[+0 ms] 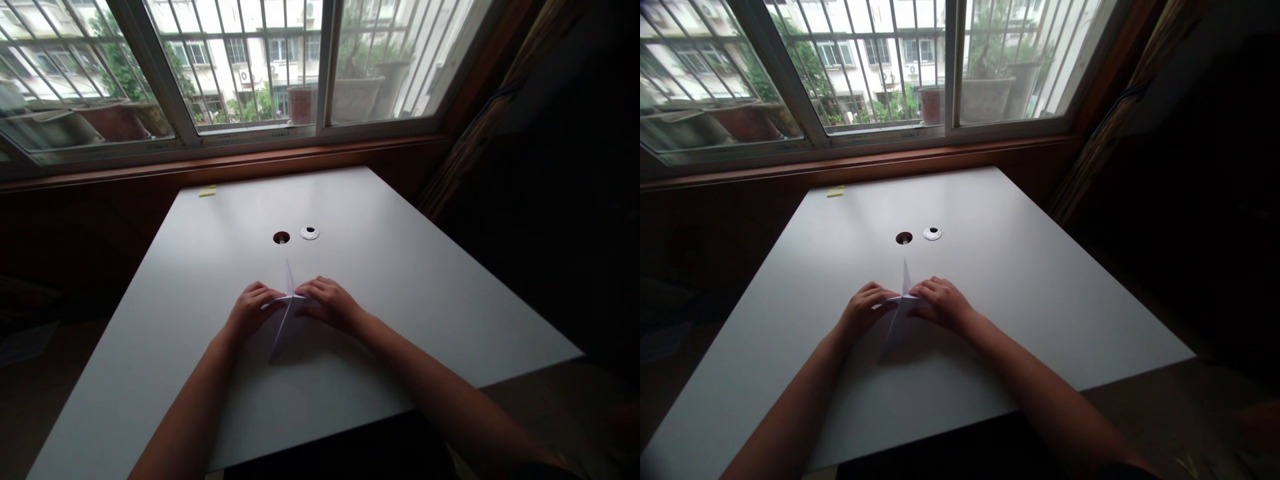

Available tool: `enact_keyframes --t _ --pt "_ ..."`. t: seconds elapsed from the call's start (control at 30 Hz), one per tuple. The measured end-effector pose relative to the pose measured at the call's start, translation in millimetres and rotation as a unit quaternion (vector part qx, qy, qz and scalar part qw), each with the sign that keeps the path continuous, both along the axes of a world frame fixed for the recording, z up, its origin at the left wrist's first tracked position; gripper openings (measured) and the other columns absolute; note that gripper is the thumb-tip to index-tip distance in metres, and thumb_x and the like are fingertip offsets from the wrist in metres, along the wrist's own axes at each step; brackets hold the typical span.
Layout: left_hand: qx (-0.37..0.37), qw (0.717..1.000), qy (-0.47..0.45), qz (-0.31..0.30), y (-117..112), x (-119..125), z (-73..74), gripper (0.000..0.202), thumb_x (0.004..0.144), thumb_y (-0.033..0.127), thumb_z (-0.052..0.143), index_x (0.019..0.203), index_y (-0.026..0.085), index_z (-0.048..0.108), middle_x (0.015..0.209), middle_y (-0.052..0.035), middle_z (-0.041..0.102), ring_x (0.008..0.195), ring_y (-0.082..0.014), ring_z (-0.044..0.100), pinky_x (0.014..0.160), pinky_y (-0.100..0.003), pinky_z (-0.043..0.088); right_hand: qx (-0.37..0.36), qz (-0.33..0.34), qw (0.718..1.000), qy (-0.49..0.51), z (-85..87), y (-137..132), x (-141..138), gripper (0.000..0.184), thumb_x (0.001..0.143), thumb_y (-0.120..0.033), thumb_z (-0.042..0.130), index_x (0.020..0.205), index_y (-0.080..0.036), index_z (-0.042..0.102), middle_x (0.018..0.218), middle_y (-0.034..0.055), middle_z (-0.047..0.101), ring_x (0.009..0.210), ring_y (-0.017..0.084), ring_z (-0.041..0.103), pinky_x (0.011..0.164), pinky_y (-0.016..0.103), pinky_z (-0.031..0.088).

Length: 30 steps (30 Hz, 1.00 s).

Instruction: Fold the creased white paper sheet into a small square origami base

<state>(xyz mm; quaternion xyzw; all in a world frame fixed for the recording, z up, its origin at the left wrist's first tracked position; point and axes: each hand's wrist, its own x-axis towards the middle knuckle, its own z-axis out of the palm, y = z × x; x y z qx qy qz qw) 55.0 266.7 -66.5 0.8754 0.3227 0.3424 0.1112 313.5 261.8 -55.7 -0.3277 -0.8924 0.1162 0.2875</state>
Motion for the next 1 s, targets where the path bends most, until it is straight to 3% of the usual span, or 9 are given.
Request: enact_keyframes --t 0.2,0.37,0.53,0.8,1.0 --pt "-0.009 0.996 -0.087 0.011 -7 5 10.5 0.011 0.09 0.021 0.062 0.096 0.021 0.071 0.085 -0.0053 0.073 0.077 -0.017 0.063 0.073 -0.032 0.052 0.017 0.007 0.999 0.04 19.9 1 -13 0.02 0.091 -0.038 0.062 0.1 -0.02 0.065 0.098 0.0067 0.07 0.09 0.02 0.059 0.083 0.035 0.045" --pt "-0.056 0.99 -0.128 0.031 -15 7 19.2 0.014 0.092 0.021 0.058 0.099 0.02 0.07 0.092 -0.008 0.072 0.084 -0.0173 0.067 0.073 -0.028 0.055 0.034 0.006 0.999 0.031 38.6 1 -22 0.02 0.094 -0.038 0.058 0.096 -0.019 0.065 0.093 0.007 0.069 0.088 0.02 0.057 0.081 0.034 0.043" --pt "-0.018 0.988 -0.145 0.041 -18 7 19.7 0.015 0.09 0.017 0.061 0.102 0.021 0.069 0.095 -0.0074 0.072 0.087 -0.0171 0.068 0.077 -0.028 0.055 0.063 -0.006 0.998 -0.01 52.3 -3 -28 0.025 0.095 -0.041 0.054 0.1 -0.019 0.063 0.098 0.0084 0.067 0.089 0.02 0.055 0.081 0.034 0.042" --pt "-0.006 0.986 -0.154 0.063 -23 2 26.7 0.023 0.092 0.016 0.057 0.11 0.025 0.069 0.113 -0.0071 0.071 0.103 -0.0188 0.067 0.09 -0.034 0.055 0.089 -0.015 0.995 -0.04 49.5 -6 -28 0.027 0.097 -0.043 0.049 0.102 -0.019 0.062 0.098 0.0086 0.066 0.087 0.02 0.054 0.078 0.034 0.042" --pt "0.02 0.983 -0.154 0.098 -22 0 23.9 0.024 0.091 0.017 0.059 0.11 0.026 0.07 0.112 -0.0065 0.072 0.102 -0.0196 0.068 0.09 -0.035 0.056 0.092 -0.035 0.993 -0.069 42.5 -7 -18 0.03 0.098 -0.042 0.047 0.108 -0.019 0.062 0.1 0.008 0.066 0.086 0.02 0.053 0.077 0.034 0.042"
